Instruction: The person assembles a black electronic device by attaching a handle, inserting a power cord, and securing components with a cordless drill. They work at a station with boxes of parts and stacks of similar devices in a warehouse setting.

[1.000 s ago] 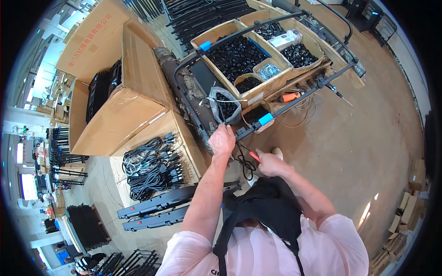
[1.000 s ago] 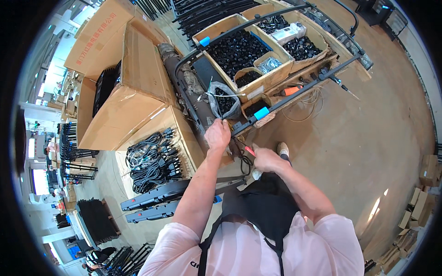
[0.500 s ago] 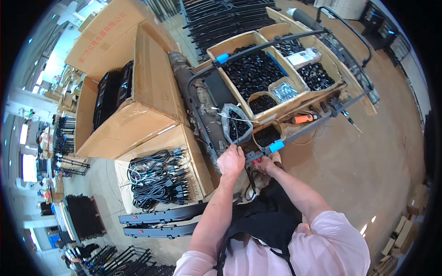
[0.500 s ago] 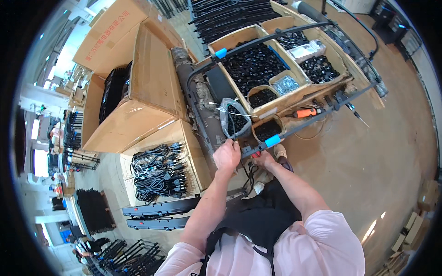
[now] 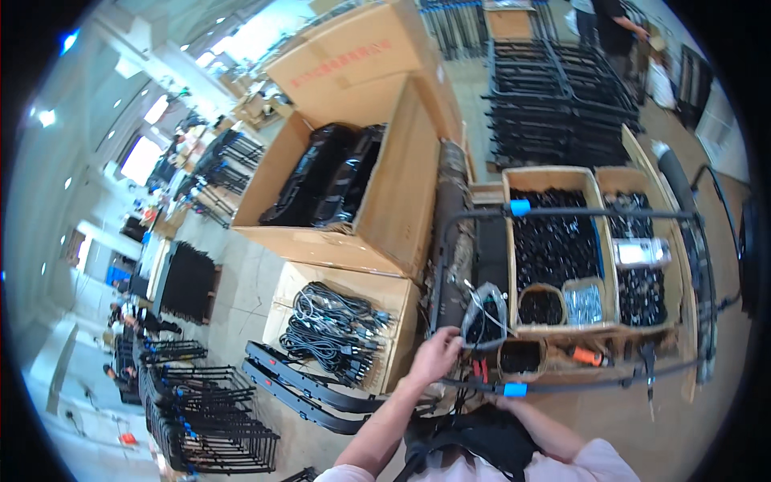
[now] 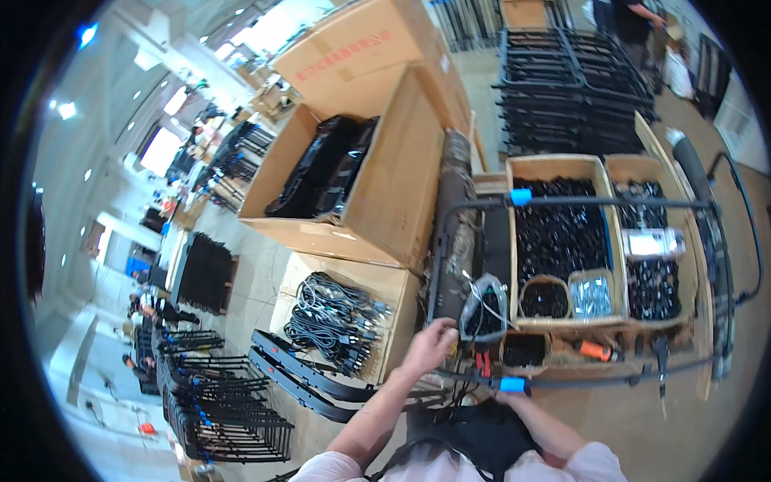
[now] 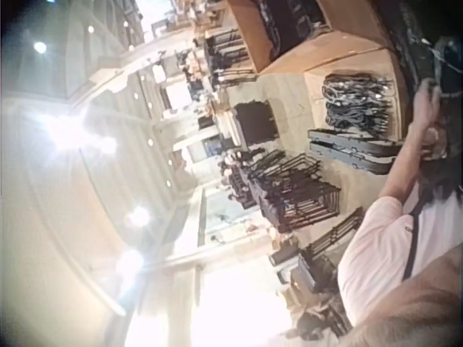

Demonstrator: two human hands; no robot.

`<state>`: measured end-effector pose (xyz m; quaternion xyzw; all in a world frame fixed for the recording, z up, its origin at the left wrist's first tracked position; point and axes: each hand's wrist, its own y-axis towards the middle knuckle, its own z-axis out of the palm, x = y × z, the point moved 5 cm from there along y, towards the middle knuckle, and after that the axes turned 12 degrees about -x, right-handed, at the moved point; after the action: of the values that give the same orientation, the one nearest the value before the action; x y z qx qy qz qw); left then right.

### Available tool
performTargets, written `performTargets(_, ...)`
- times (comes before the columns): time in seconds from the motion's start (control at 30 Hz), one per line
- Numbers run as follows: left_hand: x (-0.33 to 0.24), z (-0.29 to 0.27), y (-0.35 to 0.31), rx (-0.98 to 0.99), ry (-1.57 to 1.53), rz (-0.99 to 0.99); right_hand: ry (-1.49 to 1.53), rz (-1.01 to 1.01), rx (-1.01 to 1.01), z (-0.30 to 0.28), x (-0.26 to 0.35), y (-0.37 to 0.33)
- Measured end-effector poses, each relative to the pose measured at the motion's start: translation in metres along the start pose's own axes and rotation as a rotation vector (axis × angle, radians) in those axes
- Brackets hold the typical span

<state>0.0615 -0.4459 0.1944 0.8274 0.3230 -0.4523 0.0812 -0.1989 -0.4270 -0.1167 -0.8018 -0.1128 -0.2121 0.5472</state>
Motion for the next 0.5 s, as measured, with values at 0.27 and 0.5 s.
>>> performTargets(0.27,-0.160,-0.234,0.131,-0.873,0.176,0.479,0.103,-0.213,-0.063,-0.145,-0.061,-0.173)
performTargets(0.5,-0.126,-0.365,0.279,-0.774,1.132,0.138,0.439,-0.309,-0.114,-0.229,0.011,-0.270)
